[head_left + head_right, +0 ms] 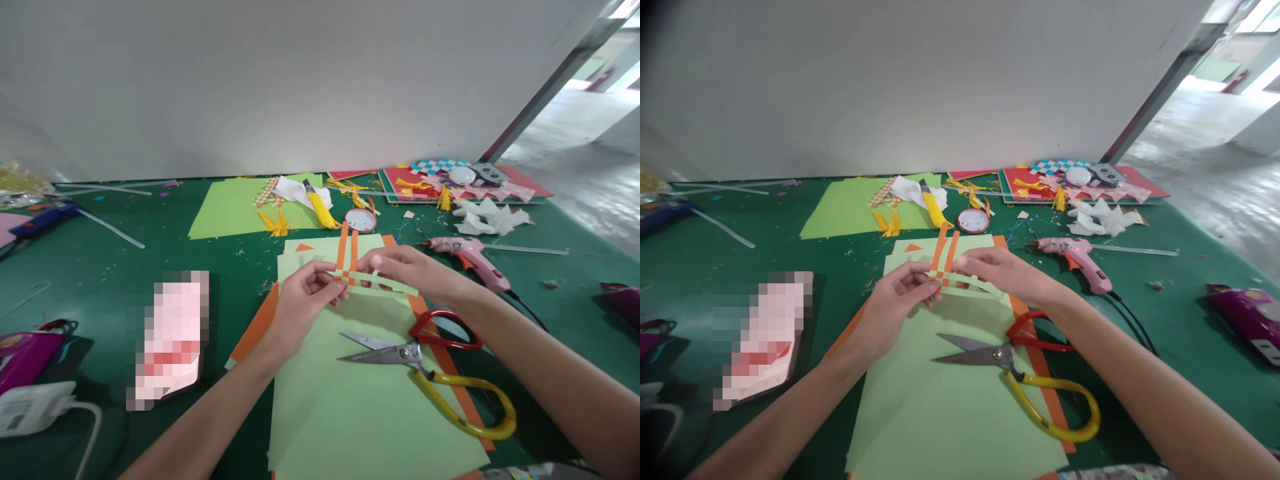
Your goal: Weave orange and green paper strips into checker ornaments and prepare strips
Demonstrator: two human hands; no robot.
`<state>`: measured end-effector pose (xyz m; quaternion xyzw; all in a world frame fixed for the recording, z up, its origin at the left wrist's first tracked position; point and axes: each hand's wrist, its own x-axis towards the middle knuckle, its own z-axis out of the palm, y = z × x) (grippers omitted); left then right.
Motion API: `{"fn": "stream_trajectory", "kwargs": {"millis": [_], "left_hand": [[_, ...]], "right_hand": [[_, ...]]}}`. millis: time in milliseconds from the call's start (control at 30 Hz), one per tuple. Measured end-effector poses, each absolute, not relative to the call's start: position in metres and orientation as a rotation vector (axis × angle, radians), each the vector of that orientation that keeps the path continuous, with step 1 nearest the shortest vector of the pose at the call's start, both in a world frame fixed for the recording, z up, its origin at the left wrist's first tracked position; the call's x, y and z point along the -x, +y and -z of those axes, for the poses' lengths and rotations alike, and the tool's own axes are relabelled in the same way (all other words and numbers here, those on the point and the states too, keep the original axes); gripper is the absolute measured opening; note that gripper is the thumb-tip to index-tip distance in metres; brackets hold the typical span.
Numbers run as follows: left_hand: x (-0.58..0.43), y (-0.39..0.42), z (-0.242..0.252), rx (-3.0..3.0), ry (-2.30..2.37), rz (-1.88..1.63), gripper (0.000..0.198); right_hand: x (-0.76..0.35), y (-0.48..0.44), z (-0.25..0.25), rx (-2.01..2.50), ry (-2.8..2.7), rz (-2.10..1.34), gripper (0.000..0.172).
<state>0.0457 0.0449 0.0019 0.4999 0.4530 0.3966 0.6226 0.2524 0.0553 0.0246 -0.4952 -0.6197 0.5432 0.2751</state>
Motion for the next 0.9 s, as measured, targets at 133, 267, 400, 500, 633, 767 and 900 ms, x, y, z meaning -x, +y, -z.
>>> {"fn": "stream_trajectory", "kwargs": {"millis": [133, 267, 400, 500, 633, 767, 900], "left_hand": [[-0.047, 0.041, -0.005, -1.213, 0.979, -0.857, 0.017], [-0.047, 0.037, -0.006, -1.304, 0.939, -0.748, 0.021], [-0.046, 0.037, -0.006, -1.366, 0.953, -0.705, 0.025], [-0.046, 0.038, -0.007, -1.363, 0.978, -0.719, 0.022], [-0.047, 0.039, -0.008, -1.292, 1.044, -0.738, 0.021], [-0.047, 0.040, -0.007, -1.241, 1.025, -0.760, 0.019], [-0.047, 0.040, -0.006, -1.213, 1.018, -0.790, 0.016]], "right_hand": [[-0.250, 0.054, -0.024, 1.340, -1.828, -1.362, 0.025], [-0.248, 0.052, -0.024, 1.344, -1.918, -1.356, 0.022], [-0.251, 0.054, -0.033, 1.374, -2.036, -1.295, 0.023], [-0.263, 0.055, -0.046, 1.430, -2.091, -1.110, 0.024], [-0.285, 0.039, -0.064, 1.657, -2.146, -0.644, 0.023], [-0.307, -0.006, -0.054, 1.790, -2.378, -0.619, 0.022], [-0.319, -0.050, -0.018, 1.804, -2.469, -0.605, 0.040]]}}
